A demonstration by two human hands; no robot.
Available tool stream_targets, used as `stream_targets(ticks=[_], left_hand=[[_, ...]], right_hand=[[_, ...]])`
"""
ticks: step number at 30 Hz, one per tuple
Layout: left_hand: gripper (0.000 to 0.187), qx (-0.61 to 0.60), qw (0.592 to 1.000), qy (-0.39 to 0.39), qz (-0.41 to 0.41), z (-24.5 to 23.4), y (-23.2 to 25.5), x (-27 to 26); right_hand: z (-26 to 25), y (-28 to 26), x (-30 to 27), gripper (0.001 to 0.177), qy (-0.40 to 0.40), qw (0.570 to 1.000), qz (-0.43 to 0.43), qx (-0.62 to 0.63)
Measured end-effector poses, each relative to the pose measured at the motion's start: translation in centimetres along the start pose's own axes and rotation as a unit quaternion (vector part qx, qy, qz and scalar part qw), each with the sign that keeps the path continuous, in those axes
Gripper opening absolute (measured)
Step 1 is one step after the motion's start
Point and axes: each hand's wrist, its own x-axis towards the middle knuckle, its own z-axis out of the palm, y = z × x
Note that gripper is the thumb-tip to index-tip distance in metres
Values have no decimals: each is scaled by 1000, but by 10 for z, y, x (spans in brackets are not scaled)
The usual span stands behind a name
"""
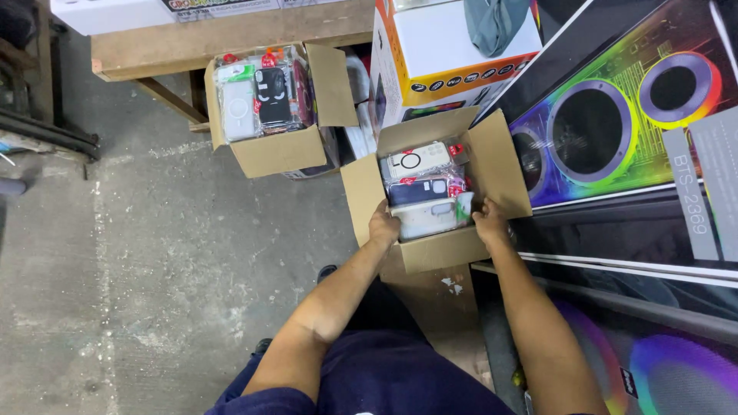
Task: Sort and organize various packaged phone cases and small electronics from one cardboard box to another in a stockroom.
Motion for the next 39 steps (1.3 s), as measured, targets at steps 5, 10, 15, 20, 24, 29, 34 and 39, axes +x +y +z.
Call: stream_targets(ticks=[5,10,15,20,24,29,34,39], left_hand=[[65,-16,1000,1,10,-32,56,-37],[60,-3,998,19,67,-46,102,-65],[56,51,982,38,175,-64,166,-82],[48,32,953,83,288,-100,238,-92],[41,13,897,148,416,-128,285,-70],[41,87,851,206,476,-156,348,-15],[44,201,818,216,494,-185,422,8],[58,318,785,185,498,-173,476,65]], right_hand=[[-18,-20,-10,56,13,996,-42,73],[-50,-80,-50,42,20,986,-91,135],[-87,-167,-86,34,24,961,-214,175],[-115,-236,-85,32,99,925,-297,218],[-137,-287,-82,32,178,912,-325,178],[-149,-322,-18,33,267,887,-367,82],[-160,-365,37,33,360,858,-366,1],[-161,-397,88,53,377,873,-291,-103]])
